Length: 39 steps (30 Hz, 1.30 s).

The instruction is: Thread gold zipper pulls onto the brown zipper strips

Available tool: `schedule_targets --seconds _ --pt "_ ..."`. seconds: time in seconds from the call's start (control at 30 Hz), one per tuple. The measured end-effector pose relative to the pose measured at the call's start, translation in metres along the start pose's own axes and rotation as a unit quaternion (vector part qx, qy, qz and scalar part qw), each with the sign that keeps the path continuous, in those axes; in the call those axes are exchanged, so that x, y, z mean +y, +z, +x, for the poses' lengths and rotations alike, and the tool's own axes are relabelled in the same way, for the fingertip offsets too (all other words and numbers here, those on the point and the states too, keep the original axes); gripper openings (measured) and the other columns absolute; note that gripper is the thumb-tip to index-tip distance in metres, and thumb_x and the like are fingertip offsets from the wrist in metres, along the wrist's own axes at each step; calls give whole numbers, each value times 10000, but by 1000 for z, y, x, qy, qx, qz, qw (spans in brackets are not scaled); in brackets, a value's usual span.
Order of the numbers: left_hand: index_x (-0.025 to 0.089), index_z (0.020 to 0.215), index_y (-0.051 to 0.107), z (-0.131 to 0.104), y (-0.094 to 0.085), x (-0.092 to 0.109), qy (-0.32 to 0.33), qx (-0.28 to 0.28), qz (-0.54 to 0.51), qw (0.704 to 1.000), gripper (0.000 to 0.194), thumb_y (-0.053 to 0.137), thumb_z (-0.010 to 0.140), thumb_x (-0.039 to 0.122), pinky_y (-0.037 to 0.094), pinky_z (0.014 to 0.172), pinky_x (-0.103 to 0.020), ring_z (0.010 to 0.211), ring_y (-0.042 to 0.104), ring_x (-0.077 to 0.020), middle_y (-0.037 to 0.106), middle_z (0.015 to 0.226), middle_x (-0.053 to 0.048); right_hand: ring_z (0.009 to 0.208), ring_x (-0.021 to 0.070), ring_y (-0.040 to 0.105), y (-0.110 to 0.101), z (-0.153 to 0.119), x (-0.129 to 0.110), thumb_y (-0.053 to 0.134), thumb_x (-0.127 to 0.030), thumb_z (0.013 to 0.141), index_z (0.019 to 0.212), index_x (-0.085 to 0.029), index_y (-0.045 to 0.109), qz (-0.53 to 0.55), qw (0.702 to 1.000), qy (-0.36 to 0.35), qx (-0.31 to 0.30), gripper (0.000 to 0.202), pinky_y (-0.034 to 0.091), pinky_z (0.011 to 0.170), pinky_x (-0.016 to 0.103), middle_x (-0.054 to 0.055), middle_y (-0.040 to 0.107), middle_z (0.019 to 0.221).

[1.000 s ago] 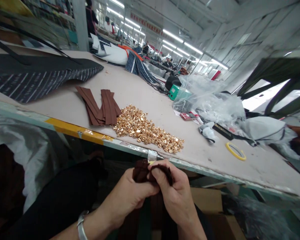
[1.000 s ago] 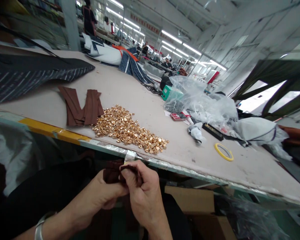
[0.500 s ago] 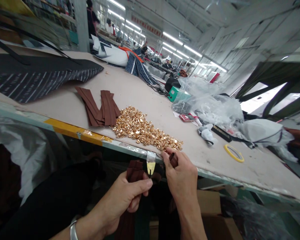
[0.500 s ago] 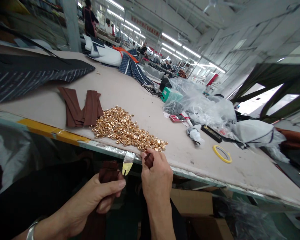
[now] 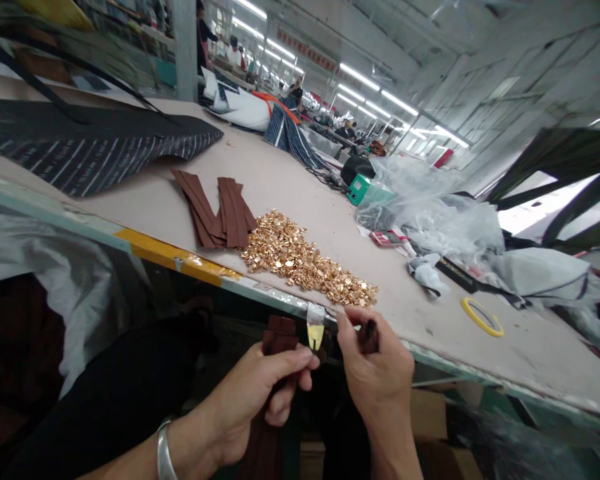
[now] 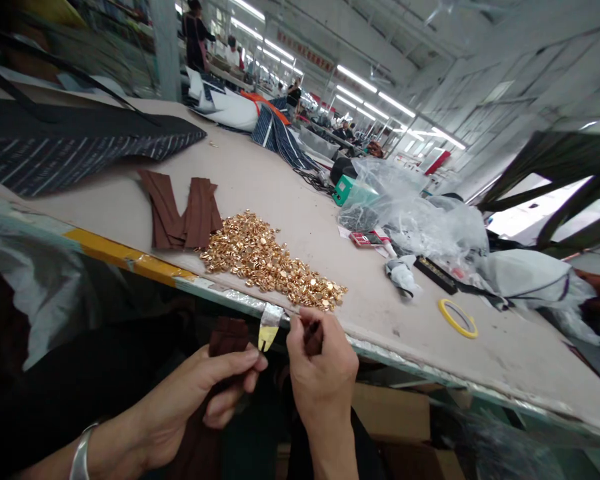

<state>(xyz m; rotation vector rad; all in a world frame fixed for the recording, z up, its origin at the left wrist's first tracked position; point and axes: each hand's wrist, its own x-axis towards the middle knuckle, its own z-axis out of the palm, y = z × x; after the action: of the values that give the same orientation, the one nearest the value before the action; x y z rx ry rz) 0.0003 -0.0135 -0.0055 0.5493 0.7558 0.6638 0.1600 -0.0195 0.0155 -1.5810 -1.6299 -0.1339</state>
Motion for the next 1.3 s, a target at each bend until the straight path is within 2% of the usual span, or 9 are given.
schedule_targets --seconds 0.13,0.27,0.5,0.6,0.83,0.93,1.07,1.17,1.3 --pt "140 763 652 0 -1 -4 -33 -51 -46 997 217 634 810 351 197 385 -183 344 250 -16 512 501 52 746 130 648 -10 -17 -14 587 -100 871 997 -196 660 138 985 -85 -56 175 517 666 216 28 665 846" --pt "174 685 563 -1 -3 -3 -35 -51 -59 996 225 634 804 350 183 391 -179 351 213 -37 335 361 101 740 123 660 -8 -24 -22 595 -36 844 945 -151 658 136 973 -160 -91 166 538 653 193 64 638 844" --pt "162 769 594 0 -6 -2 25 -14 -19 999 197 684 770 337 205 399 -183 363 241 -35 365 396 103 867 160 683 -7 -26 -11 619 17 813 1019 -148 630 122 962 -221 -102 264 565 759 232 96 694 929" --pt "167 735 585 1 -4 -3 40 5 -30 999 212 697 747 347 207 399 -190 356 263 -38 376 390 97 846 169 678 -8 -29 -8 595 14 822 1117 -133 630 102 966 -212 -108 332 570 722 245 113 679 947" --pt "154 690 605 2 2 -4 35 6 -103 994 215 754 671 308 186 392 -178 364 221 -23 357 393 105 750 134 690 -7 -28 -17 612 -64 847 1016 -172 660 134 982 -106 -79 206 562 661 199 53 692 854" --pt "148 685 608 3 2 -7 16 -1 -130 991 218 775 643 282 170 383 -167 366 216 -18 363 398 107 780 144 713 -9 -29 -15 643 -55 827 1052 -150 637 79 981 -167 -53 244 570 730 206 63 739 866" --pt "146 669 602 4 1 -9 9 -19 -152 988 221 779 650 277 180 382 -159 363 237 -18 376 392 100 919 193 720 -11 -35 -3 623 -67 851 1106 -122 662 -13 958 -284 -49 264 563 826 262 122 758 1002" --pt "152 664 600 6 1 -9 14 -15 -161 987 191 759 663 257 174 380 -159 355 245 -20 381 386 97 977 207 704 -10 -37 5 601 -68 854 1147 -119 660 -19 957 -282 -65 303 565 849 288 131 745 1052" --pt "158 683 607 9 2 -8 19 -10 -176 984 141 727 684 232 175 379 -160 352 241 -23 387 388 96 1024 199 677 -7 -33 0 581 -32 846 1119 -119 664 41 967 -238 -81 299 552 886 282 129 725 1057"
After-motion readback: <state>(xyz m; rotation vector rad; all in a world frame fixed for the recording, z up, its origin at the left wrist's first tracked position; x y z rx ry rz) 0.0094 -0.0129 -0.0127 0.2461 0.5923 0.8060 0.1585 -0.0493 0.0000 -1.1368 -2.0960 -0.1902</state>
